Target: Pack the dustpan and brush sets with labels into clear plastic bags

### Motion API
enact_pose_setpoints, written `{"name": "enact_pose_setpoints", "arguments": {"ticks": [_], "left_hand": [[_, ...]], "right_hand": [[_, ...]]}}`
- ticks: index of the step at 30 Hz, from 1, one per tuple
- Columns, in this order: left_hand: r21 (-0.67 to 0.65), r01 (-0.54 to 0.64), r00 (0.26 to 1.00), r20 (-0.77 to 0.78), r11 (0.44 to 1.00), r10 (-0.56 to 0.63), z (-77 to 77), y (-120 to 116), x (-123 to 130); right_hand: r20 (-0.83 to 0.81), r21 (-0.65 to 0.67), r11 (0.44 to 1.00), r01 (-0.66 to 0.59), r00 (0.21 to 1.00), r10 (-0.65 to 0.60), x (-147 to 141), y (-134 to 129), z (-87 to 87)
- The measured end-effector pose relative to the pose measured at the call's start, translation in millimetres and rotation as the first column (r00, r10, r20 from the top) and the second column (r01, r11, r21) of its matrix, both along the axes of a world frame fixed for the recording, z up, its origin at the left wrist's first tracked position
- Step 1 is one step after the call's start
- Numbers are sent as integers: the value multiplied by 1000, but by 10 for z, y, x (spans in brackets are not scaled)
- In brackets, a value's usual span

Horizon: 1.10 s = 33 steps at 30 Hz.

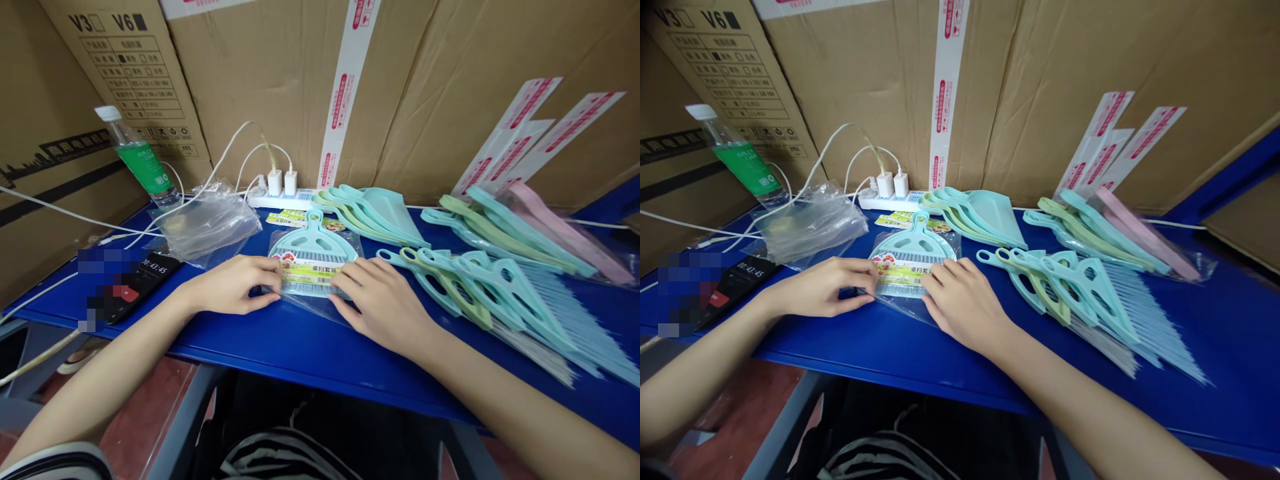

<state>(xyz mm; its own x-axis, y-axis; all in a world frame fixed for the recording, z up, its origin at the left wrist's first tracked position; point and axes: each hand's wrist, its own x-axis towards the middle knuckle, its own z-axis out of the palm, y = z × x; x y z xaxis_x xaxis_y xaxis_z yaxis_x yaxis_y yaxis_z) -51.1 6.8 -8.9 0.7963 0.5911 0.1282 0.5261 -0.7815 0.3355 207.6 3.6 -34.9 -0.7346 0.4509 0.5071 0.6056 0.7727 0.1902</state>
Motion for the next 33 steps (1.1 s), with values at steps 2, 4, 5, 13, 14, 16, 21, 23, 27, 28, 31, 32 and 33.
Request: {"name": "enact_pose_setpoints", "arguments": {"ticks": [2,4,5,13,14,16,21,23,27,28,31,32,33], "left_hand": [[0,-3,1000,1,1000,3,1,-5,2],[0,-7,1000,1,1000,7,4,-10,4],[0,-10,1000,2,1000,10,6,-11,5],[-7,-12,1000,-8,1000,12,3,-7,-2],[-9,-10,1000,-9,1000,10,2,-8,-4],[-15,-9,1000,-12,1000,9,1,-9,-5],[-7,-12,1000,-15,1000,12,4,-9,-4],[-1,-6,1000,-14,1000,6,6,-7,-3],[5,3,1000,-22,1000,-3,12,-3,0],[7,3,1000,-23,1000,-3,13,-3,0],[8,2,1000,-26,1000,-2,15,-4,1],[9,1,1000,-26,1000,-1,15,-4,1],[8,1,1000,-26,1000,-1,14,-5,2]], "right_hand": [[-28,-12,1000,10,1000,-10,-19,-2,-7],[-44,-25,999,22,999,-23,-27,-4,-9],[-50,-25,999,28,998,-30,-27,-4,-8],[50,-40,998,47,998,-45,33,-40,54],[58,-48,998,44,997,-42,40,-44,64],[62,-54,998,30,998,-27,52,-46,74],[110,-79,997,16,994,-7,82,-25,59],[130,-121,993,13,992,3,93,-19,61],[125,-239,971,19,992,11,107,-26,92],[120,-261,965,22,993,10,109,-30,99],[104,-308,951,15,994,18,111,-41,107],[97,-323,946,11,995,22,111,-43,107],[90,-338,941,7,996,25,111,-45,106]]}}
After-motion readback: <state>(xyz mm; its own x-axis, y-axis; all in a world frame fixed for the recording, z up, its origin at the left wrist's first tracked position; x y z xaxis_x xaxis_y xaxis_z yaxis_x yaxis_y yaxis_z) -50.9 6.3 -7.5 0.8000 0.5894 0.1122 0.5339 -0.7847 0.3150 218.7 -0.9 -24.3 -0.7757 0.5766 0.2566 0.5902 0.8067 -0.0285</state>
